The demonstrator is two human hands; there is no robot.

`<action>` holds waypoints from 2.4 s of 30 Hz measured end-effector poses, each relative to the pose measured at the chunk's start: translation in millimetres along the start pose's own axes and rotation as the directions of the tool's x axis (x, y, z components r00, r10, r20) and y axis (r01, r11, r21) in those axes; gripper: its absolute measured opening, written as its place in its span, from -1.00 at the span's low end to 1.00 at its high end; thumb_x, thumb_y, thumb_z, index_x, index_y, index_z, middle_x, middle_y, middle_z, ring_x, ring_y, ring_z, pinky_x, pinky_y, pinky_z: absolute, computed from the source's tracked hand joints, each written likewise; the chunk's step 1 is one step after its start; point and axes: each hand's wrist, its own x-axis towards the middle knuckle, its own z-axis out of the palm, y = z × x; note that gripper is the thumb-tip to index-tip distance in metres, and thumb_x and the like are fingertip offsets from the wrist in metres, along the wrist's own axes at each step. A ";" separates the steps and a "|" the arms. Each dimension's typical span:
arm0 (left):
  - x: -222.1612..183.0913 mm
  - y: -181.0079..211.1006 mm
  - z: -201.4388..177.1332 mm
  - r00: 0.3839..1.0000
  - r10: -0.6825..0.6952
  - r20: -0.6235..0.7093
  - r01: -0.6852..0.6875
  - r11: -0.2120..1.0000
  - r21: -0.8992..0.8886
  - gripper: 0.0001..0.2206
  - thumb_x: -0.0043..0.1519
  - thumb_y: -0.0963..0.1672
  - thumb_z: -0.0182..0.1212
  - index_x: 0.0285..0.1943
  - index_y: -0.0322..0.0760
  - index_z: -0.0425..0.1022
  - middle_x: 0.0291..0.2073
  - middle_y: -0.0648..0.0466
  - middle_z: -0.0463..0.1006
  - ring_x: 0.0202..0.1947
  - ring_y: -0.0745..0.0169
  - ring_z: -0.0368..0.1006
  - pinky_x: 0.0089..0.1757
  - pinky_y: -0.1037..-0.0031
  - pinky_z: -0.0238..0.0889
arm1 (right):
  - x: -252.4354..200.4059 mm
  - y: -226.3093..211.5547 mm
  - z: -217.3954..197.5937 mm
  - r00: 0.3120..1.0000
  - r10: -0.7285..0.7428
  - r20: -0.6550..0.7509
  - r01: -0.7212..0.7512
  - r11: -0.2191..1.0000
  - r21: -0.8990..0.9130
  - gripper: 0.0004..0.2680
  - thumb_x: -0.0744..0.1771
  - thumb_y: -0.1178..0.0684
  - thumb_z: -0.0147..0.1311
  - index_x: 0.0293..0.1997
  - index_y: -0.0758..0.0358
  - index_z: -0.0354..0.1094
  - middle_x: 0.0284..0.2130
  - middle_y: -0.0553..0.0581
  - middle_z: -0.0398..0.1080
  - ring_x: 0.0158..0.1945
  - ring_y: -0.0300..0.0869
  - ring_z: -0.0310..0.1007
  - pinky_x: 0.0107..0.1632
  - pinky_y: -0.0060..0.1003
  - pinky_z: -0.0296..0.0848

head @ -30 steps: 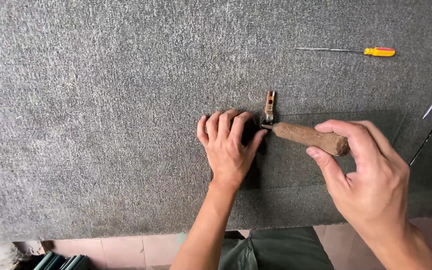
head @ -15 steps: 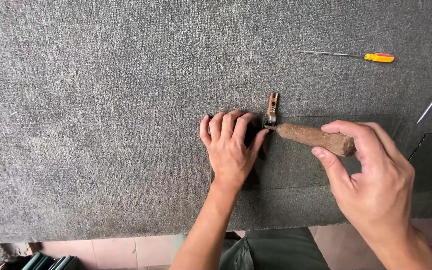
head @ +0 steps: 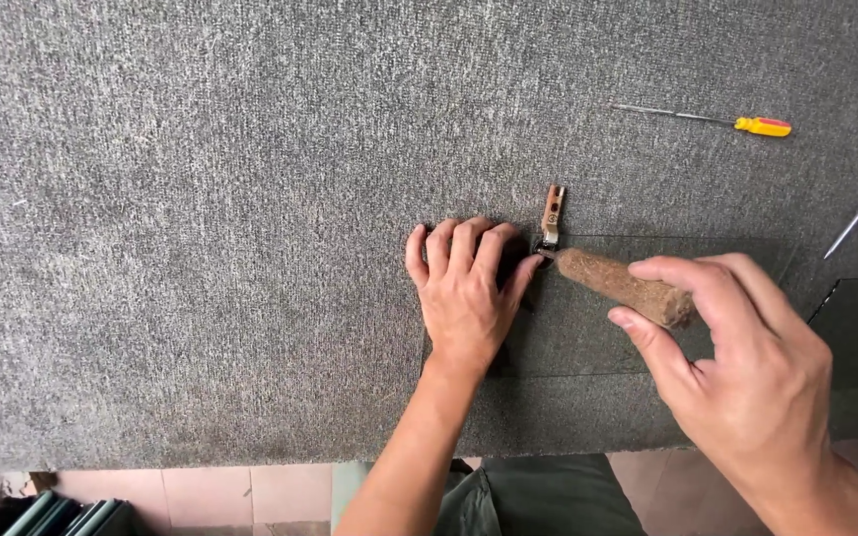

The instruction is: The person uses a wooden-handled punch tool to tap and loosen a small metal lock mechanism on a gray workbench. They then disassemble the lock by hand, remove a small internal component, and reassemble the lock with the component in place.

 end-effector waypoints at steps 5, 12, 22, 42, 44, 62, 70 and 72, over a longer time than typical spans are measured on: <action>-1.1 -0.7 0.0 1.000 -0.008 0.013 0.008 1.000 -0.002 -0.67 0.37 0.15 0.31 0.10 0.03 0.63 0.04 0.18 0.62 0.19 0.01 0.46 0.41 -0.02 0.02 | -7.6 4.6 5.3 0.996 0.088 0.003 -0.088 0.995 -0.052 -0.72 0.39 -0.05 0.51 0.11 0.26 0.56 -0.17 0.06 0.53 -0.24 -0.11 0.45 0.01 -0.23 0.48; -0.8 -1.8 -0.7 1.000 -0.001 -0.005 0.001 1.000 -0.030 -0.68 0.38 0.14 0.31 0.10 0.02 0.65 0.05 0.17 0.64 0.18 0.01 0.47 0.41 -0.04 0.03 | -12.0 6.6 8.1 0.982 0.190 -0.016 -0.190 0.980 -0.064 -0.68 0.36 -0.02 0.58 0.11 0.30 0.56 -0.02 0.10 0.67 -0.11 -0.12 0.66 0.07 -0.22 0.59; -2.6 -3.3 3.9 1.000 0.002 -0.015 -0.002 1.000 -0.024 -0.69 0.40 0.15 0.29 0.10 0.03 0.65 0.05 0.18 0.63 0.17 0.03 0.48 0.41 -0.04 0.04 | -25.5 17.6 15.4 0.980 0.198 -0.028 -0.199 0.959 -0.200 -0.64 0.35 -0.14 0.67 0.03 0.22 0.53 -0.06 -0.01 0.68 -0.21 -0.15 0.63 -0.04 -0.19 0.51; -6.6 12.2 -25.7 0.996 0.024 0.081 -0.006 0.976 -0.218 -0.51 0.37 0.22 0.17 0.26 -0.03 0.56 0.18 0.08 0.52 0.28 -0.05 0.37 0.30 -0.01 -0.06 | 24.0 -10.6 -3.7 0.959 0.067 0.275 -0.011 0.980 -0.199 -0.74 0.37 0.13 0.07 0.19 -0.03 0.50 0.06 0.13 0.36 0.00 0.01 0.53 0.05 0.02 0.53; -10.4 31.4 -39.2 0.995 0.021 0.101 0.015 0.941 -0.338 -0.43 0.35 0.25 0.08 0.29 -0.10 0.52 0.16 0.02 0.49 0.22 -0.05 0.34 0.13 0.11 0.00 | 24.6 -7.0 -3.2 0.962 -0.031 0.272 0.073 0.987 -0.146 -0.59 0.28 0.32 -0.01 0.26 0.08 0.47 0.13 0.25 0.36 0.06 0.09 0.50 0.30 0.00 0.44; -6.0 46.5 -51.8 0.988 0.067 0.139 0.026 0.817 -0.576 -0.44 0.62 0.11 -0.12 0.70 -0.21 0.18 0.19 -0.12 0.45 -0.01 -0.08 0.39 -0.01 0.16 0.26 | 22.8 -10.8 -11.5 0.898 0.209 0.388 -0.089 0.948 -0.304 -0.72 0.29 -0.03 0.15 0.13 -0.05 0.39 0.00 -0.03 0.47 0.07 0.00 0.56 0.12 -0.01 0.54; 2.1 45.2 -46.4 0.997 0.019 0.070 0.025 0.810 -0.585 -0.57 0.43 0.09 0.21 0.15 -0.34 0.39 0.04 -0.10 0.53 0.01 -0.06 0.42 -0.01 0.15 0.20 | 20.6 4.0 -5.1 0.969 -0.023 0.245 0.066 0.983 -0.169 -0.67 0.34 0.20 0.03 0.28 0.15 0.41 0.18 0.23 0.40 0.19 0.10 0.41 0.32 0.02 0.32; -9.5 28.9 -33.7 0.993 -0.050 0.109 0.097 0.869 -0.485 -0.58 0.39 0.06 0.29 0.16 -0.32 0.41 0.08 -0.11 0.51 0.05 -0.07 0.39 0.03 0.14 0.17 | 19.3 6.2 -3.8 0.970 0.025 0.243 0.004 0.993 -0.119 -0.69 0.33 0.15 0.11 0.24 0.13 0.42 0.19 0.19 0.39 0.18 0.03 0.48 0.30 -0.03 0.40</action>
